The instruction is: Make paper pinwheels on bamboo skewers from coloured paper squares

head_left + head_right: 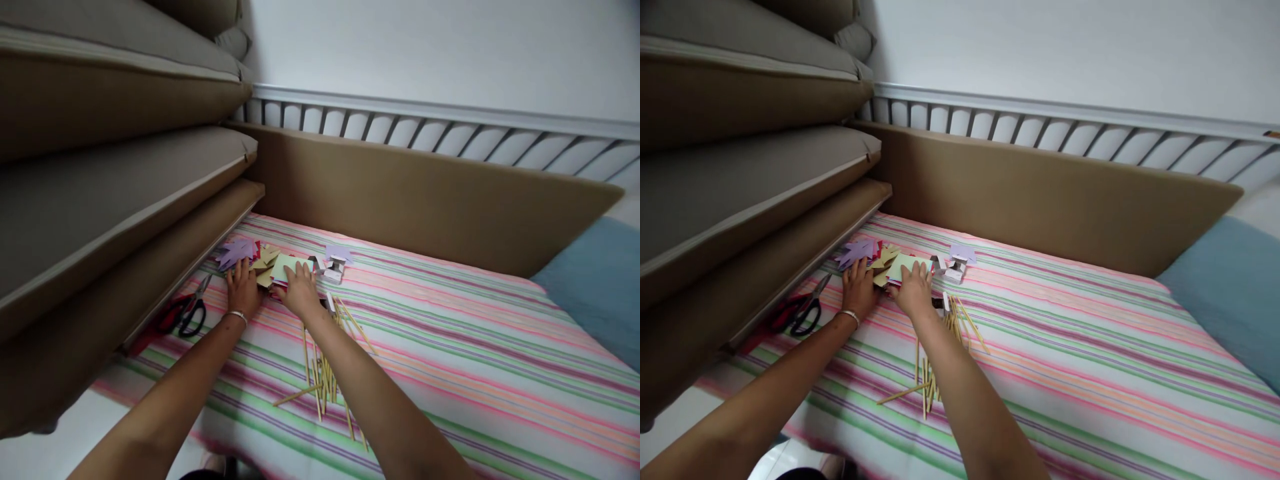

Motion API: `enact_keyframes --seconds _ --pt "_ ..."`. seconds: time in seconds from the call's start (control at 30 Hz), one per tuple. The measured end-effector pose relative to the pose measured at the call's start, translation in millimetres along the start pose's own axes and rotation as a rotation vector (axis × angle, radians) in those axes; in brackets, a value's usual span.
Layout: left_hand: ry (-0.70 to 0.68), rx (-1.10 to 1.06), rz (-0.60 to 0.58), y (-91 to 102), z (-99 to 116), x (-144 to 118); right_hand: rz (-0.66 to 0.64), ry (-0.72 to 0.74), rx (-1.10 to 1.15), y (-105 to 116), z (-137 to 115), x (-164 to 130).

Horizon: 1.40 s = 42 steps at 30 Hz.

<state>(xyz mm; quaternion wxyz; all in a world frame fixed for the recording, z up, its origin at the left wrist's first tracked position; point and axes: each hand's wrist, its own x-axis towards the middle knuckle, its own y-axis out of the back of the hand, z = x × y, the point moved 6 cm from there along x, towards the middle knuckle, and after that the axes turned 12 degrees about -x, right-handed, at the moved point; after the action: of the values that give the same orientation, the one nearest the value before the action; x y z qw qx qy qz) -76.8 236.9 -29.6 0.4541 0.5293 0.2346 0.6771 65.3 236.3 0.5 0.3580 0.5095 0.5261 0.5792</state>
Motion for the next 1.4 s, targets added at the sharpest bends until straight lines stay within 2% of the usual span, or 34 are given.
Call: enact_keyframes --seconds 0.2,0.47,0.63,1.0,1.2,1.3,1.4 --pt "-0.021 -0.009 0.007 -2.7 0 13 0.026 -0.002 -0.008 -12 5 -3" --pt "-0.022 0.107 -0.013 -10.2 -4 31 0.058 0.000 -0.004 -15 7 -2" --pt "-0.060 0.070 -0.017 -9.7 -11 39 0.060 0.006 -0.008 -20 8 -2" --pt "-0.004 -0.054 0.035 21.4 -42 45 0.065 0.006 0.004 -22 8 -2" --pt "0.039 -0.162 0.206 39.1 -52 50 0.059 0.002 -0.008 -24 6 -1" --pt "0.102 -0.147 0.258 44.4 -50 53 0.066 0.011 -0.021 -25 5 0" --pt "0.098 -0.136 0.247 47.2 -33 53 0.078 0.027 -0.034 -25 4 1"
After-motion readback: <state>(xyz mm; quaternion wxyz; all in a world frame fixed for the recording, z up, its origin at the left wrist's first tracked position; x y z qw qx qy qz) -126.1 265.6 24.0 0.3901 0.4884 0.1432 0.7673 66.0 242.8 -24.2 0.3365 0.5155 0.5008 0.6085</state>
